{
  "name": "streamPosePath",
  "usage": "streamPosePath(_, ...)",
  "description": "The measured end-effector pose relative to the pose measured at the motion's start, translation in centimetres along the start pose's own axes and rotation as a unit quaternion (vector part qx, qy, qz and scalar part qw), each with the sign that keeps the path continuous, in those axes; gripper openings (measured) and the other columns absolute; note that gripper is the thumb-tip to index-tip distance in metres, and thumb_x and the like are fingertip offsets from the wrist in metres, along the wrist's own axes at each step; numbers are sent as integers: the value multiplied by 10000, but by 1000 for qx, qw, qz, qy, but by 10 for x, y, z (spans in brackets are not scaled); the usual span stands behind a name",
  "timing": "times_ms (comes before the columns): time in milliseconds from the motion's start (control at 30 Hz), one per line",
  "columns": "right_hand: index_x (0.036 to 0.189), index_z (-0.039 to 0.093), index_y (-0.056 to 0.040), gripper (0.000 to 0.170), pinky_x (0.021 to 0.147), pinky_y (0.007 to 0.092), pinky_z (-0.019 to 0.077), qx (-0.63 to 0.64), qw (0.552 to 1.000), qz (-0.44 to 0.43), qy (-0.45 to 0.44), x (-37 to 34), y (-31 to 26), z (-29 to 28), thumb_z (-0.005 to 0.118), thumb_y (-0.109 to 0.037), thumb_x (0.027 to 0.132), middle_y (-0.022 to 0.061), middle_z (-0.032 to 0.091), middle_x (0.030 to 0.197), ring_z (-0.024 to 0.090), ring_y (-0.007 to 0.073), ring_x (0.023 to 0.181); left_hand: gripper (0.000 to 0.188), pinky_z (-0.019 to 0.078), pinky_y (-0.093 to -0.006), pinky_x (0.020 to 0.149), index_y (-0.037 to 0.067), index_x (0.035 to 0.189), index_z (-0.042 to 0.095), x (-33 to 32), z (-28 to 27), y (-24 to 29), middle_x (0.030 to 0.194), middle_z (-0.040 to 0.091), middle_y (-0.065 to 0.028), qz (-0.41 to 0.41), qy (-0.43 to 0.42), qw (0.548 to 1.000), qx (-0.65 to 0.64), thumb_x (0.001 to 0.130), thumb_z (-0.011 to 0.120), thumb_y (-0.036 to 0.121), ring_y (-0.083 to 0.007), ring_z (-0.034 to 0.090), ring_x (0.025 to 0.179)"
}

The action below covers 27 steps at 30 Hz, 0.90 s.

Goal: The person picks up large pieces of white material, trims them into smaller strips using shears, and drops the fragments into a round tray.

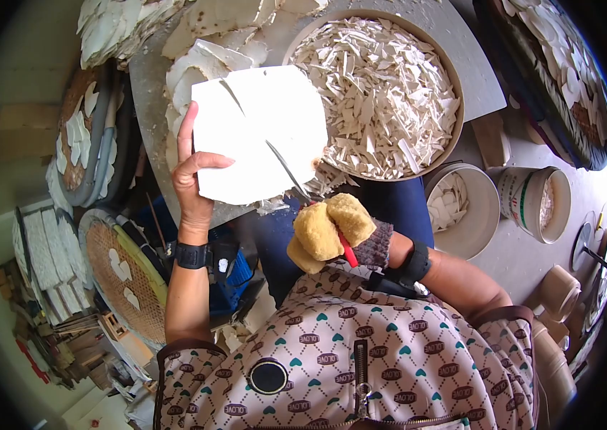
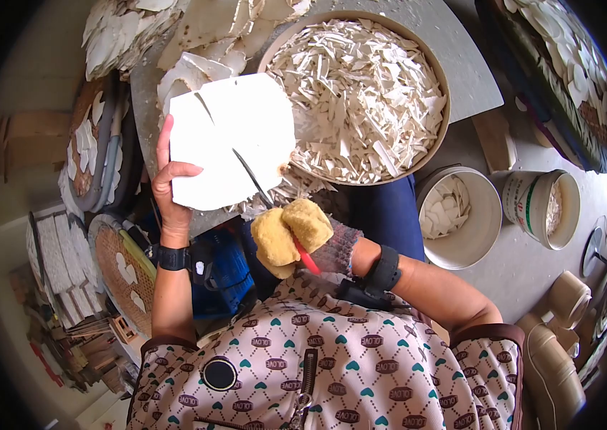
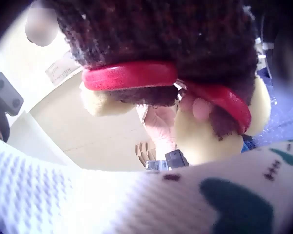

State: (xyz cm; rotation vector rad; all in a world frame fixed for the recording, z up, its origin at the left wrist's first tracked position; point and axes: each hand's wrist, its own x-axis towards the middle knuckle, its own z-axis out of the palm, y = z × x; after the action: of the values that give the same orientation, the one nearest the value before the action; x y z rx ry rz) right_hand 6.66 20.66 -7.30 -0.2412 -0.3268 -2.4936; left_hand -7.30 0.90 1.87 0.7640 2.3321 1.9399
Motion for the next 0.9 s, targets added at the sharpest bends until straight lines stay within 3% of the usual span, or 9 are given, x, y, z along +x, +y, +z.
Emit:
streamPosePath(133,1179,483,-48,300,957,296,402,-149,989,-7,23,0,-3,10,520,-133,894,82,543,1148,525,171,1076,136,357,-386,1024,137,623,659,-4,-1,-2,1430,282,-57,-29,27,999,-34,711,633,36,-249,301,1298)
streamPosePath(267,1195,432,13,343,1005,331,378,52,999,10,7,2,-6,0,521,-117,890,137,494,1211,495,223,1130,26,288,-413,1054,143,722,663,-7,1,-8,1363,391,-78,56,52,991,112,744,649,143,-280,300,1298)
streamPosePath(300,1202,431,6,356,1006,327,376,-184,981,-1,65,-2,-6,-10,529,-127,887,136,493,1214,493,220,1132,42,260,-426,1062,134,752,653,-8,1,-9,1331,432,-89,71,59,984,153,765,635,170,-296,301,1297)
streamPosePath(367,1227,420,-13,382,1008,317,371,-547,826,-9,135,-3,-15,-4,535,-143,887,135,487,1225,486,213,1139,74,225,-443,1071,125,799,640,-10,0,-13,1254,506,-94,84,59,980,172,782,626,196,-312,307,1294)
streamPosePath(467,1284,390,-54,427,1010,301,360,-734,679,20,29,-5,-30,28,528,-162,895,133,473,1250,473,198,1156,97,220,-444,1073,134,823,651,-10,-2,-12,1133,581,-58,82,42,985,143,752,661,199,-301,320,1285)
streamPosePath(567,1282,379,-52,439,972,312,383,-475,875,89,-5,3,-39,32,505,-203,891,127,472,1221,461,200,1150,120,248,-431,1069,148,807,679,0,-2,10,1045,609,-16,96,27,974,205,695,708,182,-274,364,1252)
streamPosePath(667,1232,396,-29,364,956,298,397,-209,969,131,-25,8,-41,29,480,-167,906,133,490,1176,479,190,1118,158,290,-424,1041,130,826,684,8,-6,24,984,631,-21,128,4,954,273,672,699,94,-250,471,1160)
streamPosePath(767,1140,460,-17,278,945,278,399,-330,935,95,90,-4,-40,41,501,-170,911,128,529,1134,514,172,1069,201,356,-406,986,117,841,687,11,-7,26,942,641,-32,143,-7,945,294,663,678,24,-235,562,1044)
streamPosePath(900,1258,377,-31,383,988,320,376,-434,895,50,87,-6,-37,33,477,-166,913,139,470,1226,464,209,1147,205,437,-344,888,73,888,671,6,0,28,936,641,-48,110,19,958,265,709,639,-21,-214,603,949)
